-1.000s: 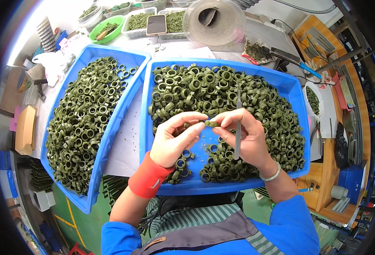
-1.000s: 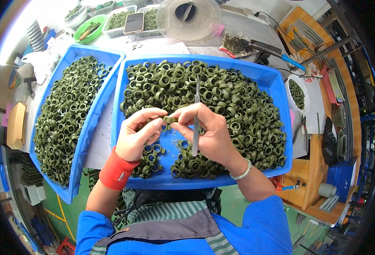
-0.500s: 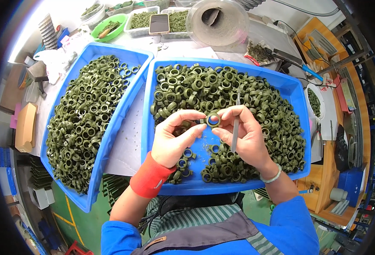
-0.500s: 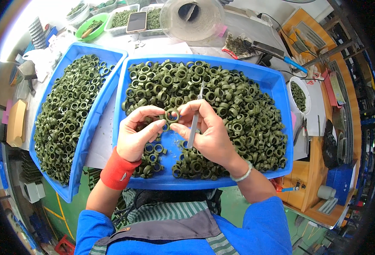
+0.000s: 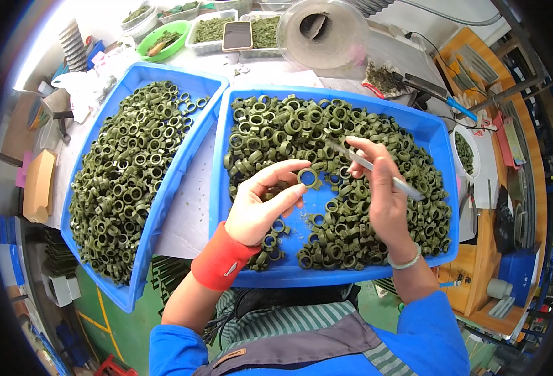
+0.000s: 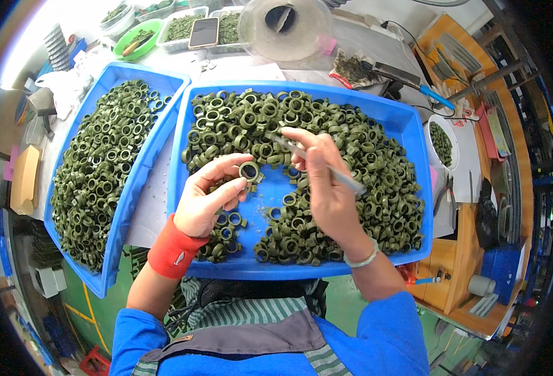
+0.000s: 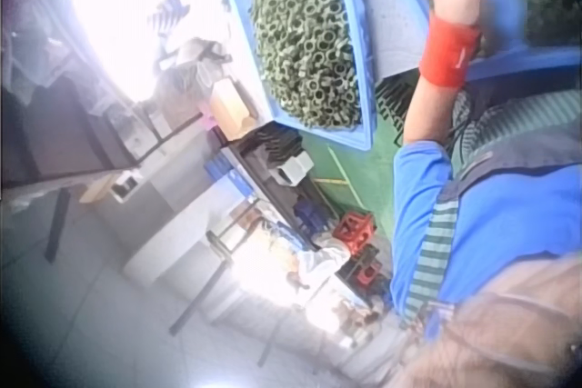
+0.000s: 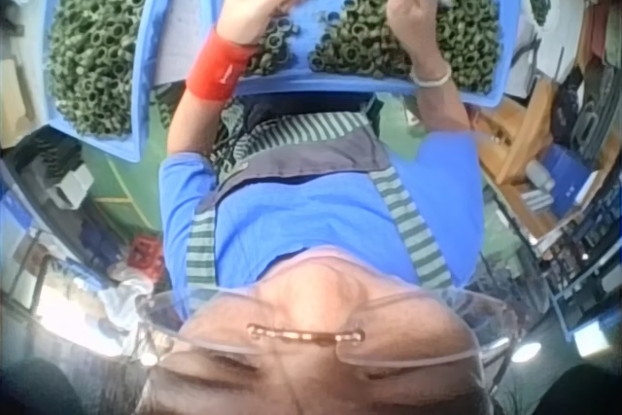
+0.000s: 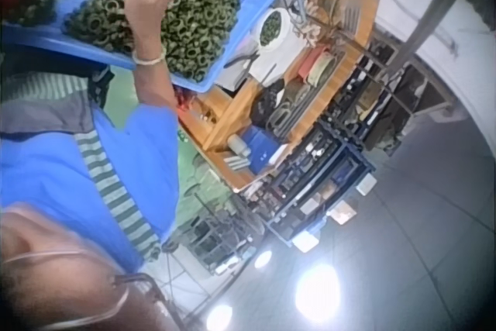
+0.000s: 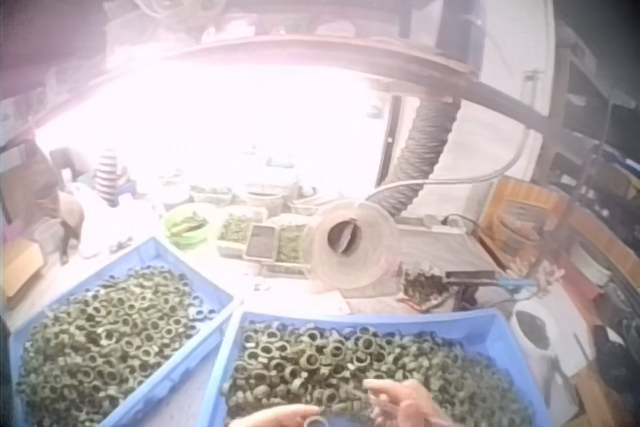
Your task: The person uses tweezers to pick up individual green rubber rings from a large collection in a blue tray and scrapes away excess material with a small blade.
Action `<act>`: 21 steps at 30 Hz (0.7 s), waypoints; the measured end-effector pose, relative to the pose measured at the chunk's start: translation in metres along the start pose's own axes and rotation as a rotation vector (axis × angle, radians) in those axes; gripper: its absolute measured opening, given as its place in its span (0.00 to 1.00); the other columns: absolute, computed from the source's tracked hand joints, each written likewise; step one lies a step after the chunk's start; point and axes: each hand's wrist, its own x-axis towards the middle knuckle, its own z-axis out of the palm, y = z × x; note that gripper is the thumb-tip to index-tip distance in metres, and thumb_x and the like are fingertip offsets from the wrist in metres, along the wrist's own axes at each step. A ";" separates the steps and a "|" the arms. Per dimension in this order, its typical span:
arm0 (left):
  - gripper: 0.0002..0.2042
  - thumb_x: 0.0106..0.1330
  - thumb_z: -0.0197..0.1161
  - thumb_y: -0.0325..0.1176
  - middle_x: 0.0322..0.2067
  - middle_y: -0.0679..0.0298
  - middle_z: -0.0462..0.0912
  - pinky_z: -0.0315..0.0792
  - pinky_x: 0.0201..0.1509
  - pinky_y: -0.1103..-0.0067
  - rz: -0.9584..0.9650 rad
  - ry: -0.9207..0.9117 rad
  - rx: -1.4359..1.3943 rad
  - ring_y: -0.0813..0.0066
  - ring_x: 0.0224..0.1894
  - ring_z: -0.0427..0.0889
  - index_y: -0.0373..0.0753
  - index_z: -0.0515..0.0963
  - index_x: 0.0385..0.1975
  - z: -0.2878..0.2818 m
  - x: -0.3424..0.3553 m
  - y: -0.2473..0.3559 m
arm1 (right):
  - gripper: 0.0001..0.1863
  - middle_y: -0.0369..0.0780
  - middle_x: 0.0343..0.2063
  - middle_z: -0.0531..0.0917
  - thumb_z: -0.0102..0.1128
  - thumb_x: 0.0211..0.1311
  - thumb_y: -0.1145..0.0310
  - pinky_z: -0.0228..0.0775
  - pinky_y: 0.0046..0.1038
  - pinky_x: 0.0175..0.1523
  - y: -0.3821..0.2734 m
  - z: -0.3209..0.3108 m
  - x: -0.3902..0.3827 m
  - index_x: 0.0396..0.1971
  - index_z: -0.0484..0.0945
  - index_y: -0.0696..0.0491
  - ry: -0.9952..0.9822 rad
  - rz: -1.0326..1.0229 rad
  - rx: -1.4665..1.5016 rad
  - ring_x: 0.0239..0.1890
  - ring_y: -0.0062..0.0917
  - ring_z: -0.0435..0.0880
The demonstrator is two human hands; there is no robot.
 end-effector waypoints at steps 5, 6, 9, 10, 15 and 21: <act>0.20 0.67 0.59 0.24 0.35 0.67 0.79 0.63 0.28 0.89 0.030 0.029 -0.057 0.86 0.30 0.74 0.38 0.72 0.59 0.002 0.002 -0.004 | 0.18 0.38 0.36 0.80 0.44 0.78 0.61 0.71 0.23 0.47 -0.004 -0.005 -0.004 0.45 0.77 0.61 -0.035 0.105 0.323 0.39 0.19 0.78; 0.20 0.67 0.61 0.25 0.35 0.67 0.79 0.65 0.29 0.89 0.037 0.032 -0.045 0.87 0.30 0.75 0.39 0.73 0.59 0.000 0.002 -0.004 | 0.17 0.38 0.36 0.80 0.46 0.77 0.62 0.72 0.23 0.47 -0.004 -0.005 -0.005 0.43 0.77 0.61 -0.080 0.103 0.321 0.39 0.19 0.79; 0.20 0.66 0.62 0.25 0.35 0.68 0.79 0.67 0.30 0.90 0.047 0.037 0.012 0.89 0.29 0.75 0.39 0.73 0.59 0.001 0.000 -0.003 | 0.13 0.39 0.36 0.80 0.48 0.76 0.65 0.73 0.23 0.45 -0.005 -0.001 -0.006 0.41 0.77 0.60 -0.085 0.046 0.242 0.39 0.19 0.80; 0.20 0.66 0.62 0.24 0.35 0.68 0.79 0.67 0.30 0.90 0.052 0.036 0.056 0.89 0.28 0.75 0.39 0.72 0.59 0.002 0.000 -0.002 | 0.13 0.39 0.35 0.80 0.48 0.76 0.65 0.73 0.22 0.45 -0.005 0.000 -0.006 0.41 0.77 0.60 -0.094 0.012 0.192 0.39 0.19 0.80; 0.21 0.66 0.62 0.25 0.35 0.68 0.80 0.66 0.30 0.90 0.096 0.033 0.034 0.90 0.27 0.74 0.39 0.72 0.59 0.000 0.000 -0.004 | 0.10 0.40 0.34 0.81 0.52 0.74 0.69 0.73 0.23 0.42 -0.002 0.002 -0.005 0.39 0.78 0.59 -0.115 -0.076 0.075 0.37 0.21 0.81; 0.21 0.66 0.62 0.24 0.33 0.69 0.80 0.67 0.31 0.91 0.118 0.097 0.061 0.90 0.27 0.74 0.40 0.73 0.59 0.003 -0.001 -0.001 | 0.06 0.44 0.31 0.85 0.66 0.60 0.75 0.75 0.28 0.36 -0.006 0.010 -0.009 0.36 0.82 0.59 -0.095 -0.272 -0.144 0.30 0.32 0.84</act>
